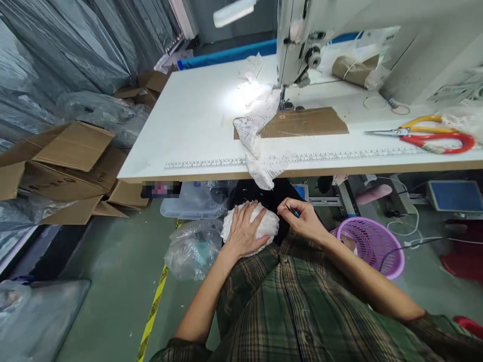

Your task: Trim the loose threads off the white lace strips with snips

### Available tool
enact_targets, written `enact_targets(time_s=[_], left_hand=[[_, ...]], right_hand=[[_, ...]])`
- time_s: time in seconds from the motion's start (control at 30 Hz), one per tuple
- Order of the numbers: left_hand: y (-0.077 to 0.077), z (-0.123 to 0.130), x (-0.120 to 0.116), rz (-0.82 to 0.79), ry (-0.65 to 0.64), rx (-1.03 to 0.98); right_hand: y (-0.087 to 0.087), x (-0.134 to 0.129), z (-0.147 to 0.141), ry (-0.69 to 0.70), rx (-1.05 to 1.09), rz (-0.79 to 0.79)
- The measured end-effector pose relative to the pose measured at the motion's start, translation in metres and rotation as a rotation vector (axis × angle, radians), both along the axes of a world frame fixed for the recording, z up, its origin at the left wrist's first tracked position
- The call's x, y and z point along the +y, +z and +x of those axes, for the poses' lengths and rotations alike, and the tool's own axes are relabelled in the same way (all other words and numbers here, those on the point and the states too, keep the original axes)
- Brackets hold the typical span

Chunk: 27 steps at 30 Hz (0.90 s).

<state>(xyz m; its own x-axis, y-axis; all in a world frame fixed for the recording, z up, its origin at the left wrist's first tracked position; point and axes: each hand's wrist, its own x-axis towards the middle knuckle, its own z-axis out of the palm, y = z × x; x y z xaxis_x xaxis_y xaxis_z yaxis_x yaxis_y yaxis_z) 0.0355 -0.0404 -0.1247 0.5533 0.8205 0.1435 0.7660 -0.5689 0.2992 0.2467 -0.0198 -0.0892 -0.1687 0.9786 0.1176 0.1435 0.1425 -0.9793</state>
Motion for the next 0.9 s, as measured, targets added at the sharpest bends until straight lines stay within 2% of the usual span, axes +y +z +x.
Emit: enact_targets(time_s=[0.13, 0.27, 0.37, 0.47, 0.6, 0.67, 0.73, 0.8, 0.9], left_hand=[[-0.008, -0.006, 0.022, -0.074, -0.004, -0.01], [-0.002, -0.009, 0.027, -0.166, -0.016, -0.086], [0.002, -0.024, 0.028, -0.219, 0.05, -0.259], [-0.003, -0.05, 0.031, -0.331, 0.203, -0.434], [-0.023, -0.07, 0.025, -0.573, 0.404, -0.59], [-0.029, -0.066, 0.018, -0.581, 0.476, -0.647], [-0.028, -0.057, 0.01, -0.517, 0.562, -0.68], [-0.023, -0.046, 0.005, -0.464, 0.639, -0.67], [-0.011, -0.031, 0.0, -0.473, 0.664, -0.641]], right_hand=[[0.014, 0.012, -0.003, 0.05, 0.025, 0.109], [0.029, 0.022, -0.004, -0.058, -0.005, 0.143], [0.03, 0.022, -0.005, -0.111, -0.01, 0.135], [0.016, 0.019, -0.005, -0.116, -0.034, 0.09], [-0.022, 0.011, 0.0, -0.1, -0.083, -0.045], [-0.039, 0.008, 0.003, -0.168, -0.104, -0.125], [-0.05, 0.007, 0.006, -0.265, -0.111, -0.205], [-0.057, 0.006, 0.006, -0.325, -0.098, -0.261], [-0.059, 0.006, 0.005, -0.326, -0.076, -0.282]])
